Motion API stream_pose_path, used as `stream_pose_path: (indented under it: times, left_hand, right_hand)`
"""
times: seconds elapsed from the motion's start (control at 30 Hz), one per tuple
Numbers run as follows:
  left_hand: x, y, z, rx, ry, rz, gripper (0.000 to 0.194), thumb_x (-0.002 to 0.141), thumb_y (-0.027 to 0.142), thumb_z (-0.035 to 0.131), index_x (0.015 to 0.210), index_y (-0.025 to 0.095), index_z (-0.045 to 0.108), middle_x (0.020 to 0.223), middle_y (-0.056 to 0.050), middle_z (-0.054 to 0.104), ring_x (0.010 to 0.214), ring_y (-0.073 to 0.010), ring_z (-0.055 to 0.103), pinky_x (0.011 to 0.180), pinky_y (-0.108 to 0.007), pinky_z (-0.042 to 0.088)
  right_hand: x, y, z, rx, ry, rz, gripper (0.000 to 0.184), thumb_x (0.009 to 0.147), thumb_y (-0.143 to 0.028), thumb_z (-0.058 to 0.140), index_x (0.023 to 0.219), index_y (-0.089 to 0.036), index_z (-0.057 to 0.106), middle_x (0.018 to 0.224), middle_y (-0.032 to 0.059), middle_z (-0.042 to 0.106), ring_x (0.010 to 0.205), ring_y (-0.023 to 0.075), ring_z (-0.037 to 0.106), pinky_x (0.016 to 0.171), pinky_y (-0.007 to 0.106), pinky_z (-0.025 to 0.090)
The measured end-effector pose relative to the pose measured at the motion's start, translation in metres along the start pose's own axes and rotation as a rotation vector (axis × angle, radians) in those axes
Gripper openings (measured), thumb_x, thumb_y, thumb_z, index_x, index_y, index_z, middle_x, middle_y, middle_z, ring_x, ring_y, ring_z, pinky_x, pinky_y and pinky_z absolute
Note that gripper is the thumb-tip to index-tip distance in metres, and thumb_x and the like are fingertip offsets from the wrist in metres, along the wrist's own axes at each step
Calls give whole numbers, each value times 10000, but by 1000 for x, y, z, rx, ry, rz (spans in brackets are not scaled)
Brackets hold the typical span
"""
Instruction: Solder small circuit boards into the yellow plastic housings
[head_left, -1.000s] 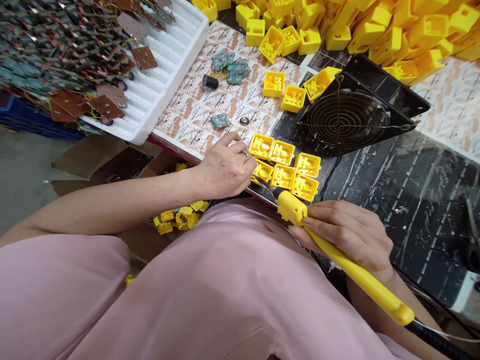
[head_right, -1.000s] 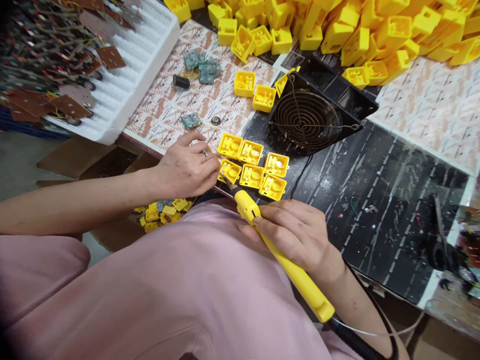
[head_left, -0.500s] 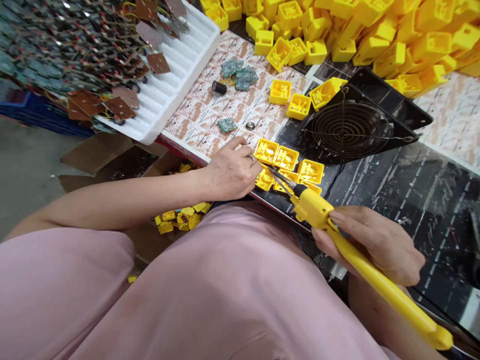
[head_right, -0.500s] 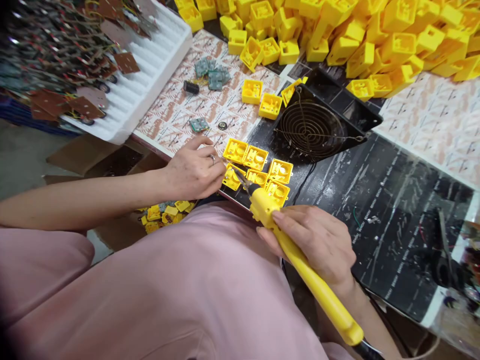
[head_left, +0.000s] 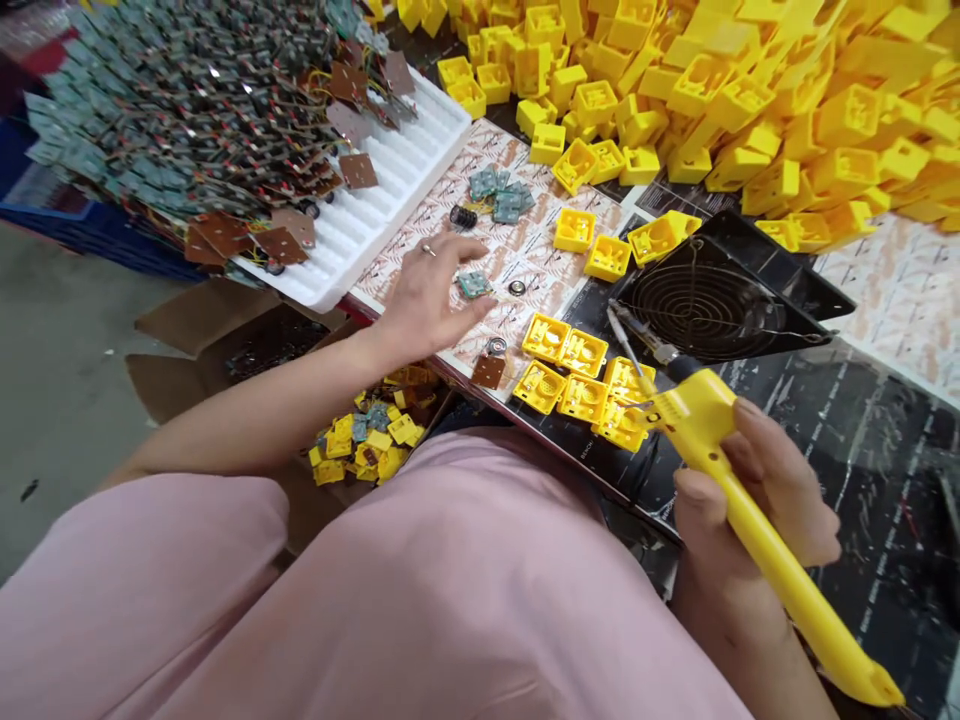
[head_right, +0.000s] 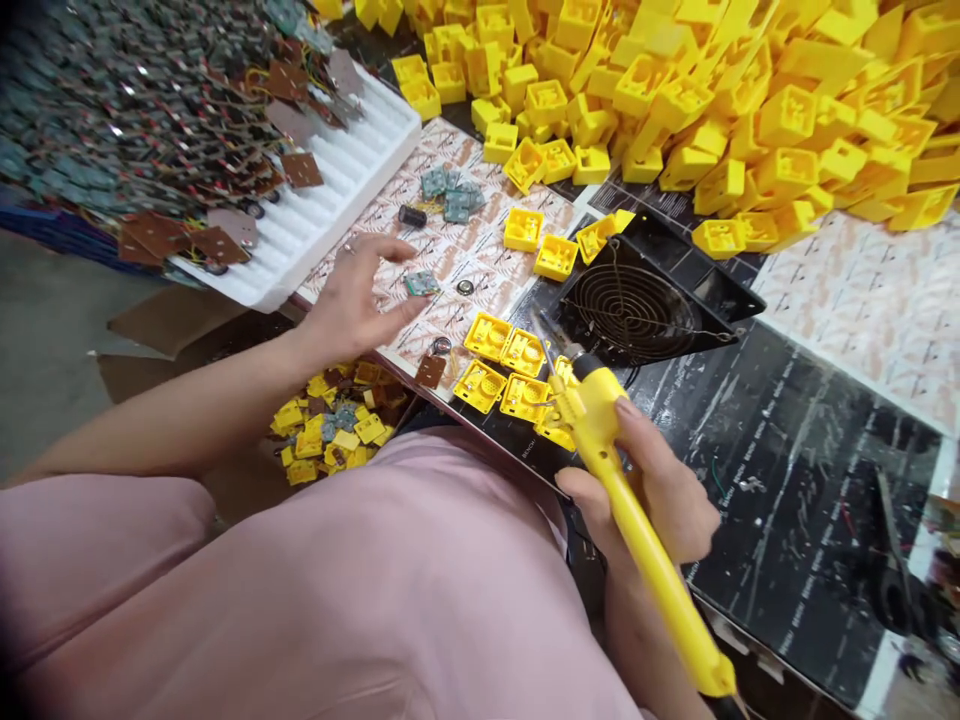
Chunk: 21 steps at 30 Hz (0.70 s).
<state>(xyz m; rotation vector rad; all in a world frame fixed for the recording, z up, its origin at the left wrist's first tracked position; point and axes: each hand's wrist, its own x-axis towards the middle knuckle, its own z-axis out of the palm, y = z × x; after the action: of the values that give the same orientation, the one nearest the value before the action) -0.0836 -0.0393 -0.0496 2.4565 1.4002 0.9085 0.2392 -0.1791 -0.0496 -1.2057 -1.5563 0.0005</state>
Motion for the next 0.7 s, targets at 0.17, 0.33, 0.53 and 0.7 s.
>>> stream_pose_path:
  times: [0.17, 0.33, 0.53, 0.7]
  left_hand:
    - [21, -31, 15, -235, -80, -179, 218, 911, 335, 615, 956, 171, 751, 1016, -69, 812, 959, -216, 733, 967, -399, 563]
    - [38, -26, -2, -185, -1, -35, 246, 970, 347, 602, 962, 201, 800, 998, -50, 814, 1011, -227, 716, 1029, -440, 540]
    - [33, 0, 5, -71, -268, 175, 195, 932, 241, 618, 901, 226, 810, 898, -34, 796, 1019, -246, 699, 1191, -597, 389]
    - [26, 12, 17, -95, -298, 140, 207, 921, 229, 605, 865, 219, 804, 875, -36, 791, 978, -226, 682, 1217, -611, 357]
  right_hand:
    - [35, -15, 28, 0, -111, -75, 573, 970, -402, 762, 1512, -288, 616, 1079, 54, 825, 704, 202, 783, 607, 280, 642]
    - [62, 2, 71, -125, -402, -256, 194, 1030, -231, 666, 1205, -269, 741, 853, -35, 789, 689, 138, 760, 637, 211, 599]
    - [64, 22, 110, -140, -664, -294, 283, 990, -285, 736, 1265, -264, 671, 964, 10, 799, 882, 189, 778, 1002, 390, 618]
    - [68, 1, 73, -69, -510, -316, 299, 980, -292, 761, 1266, -279, 673, 978, -5, 810, 840, 169, 783, 949, 319, 626]
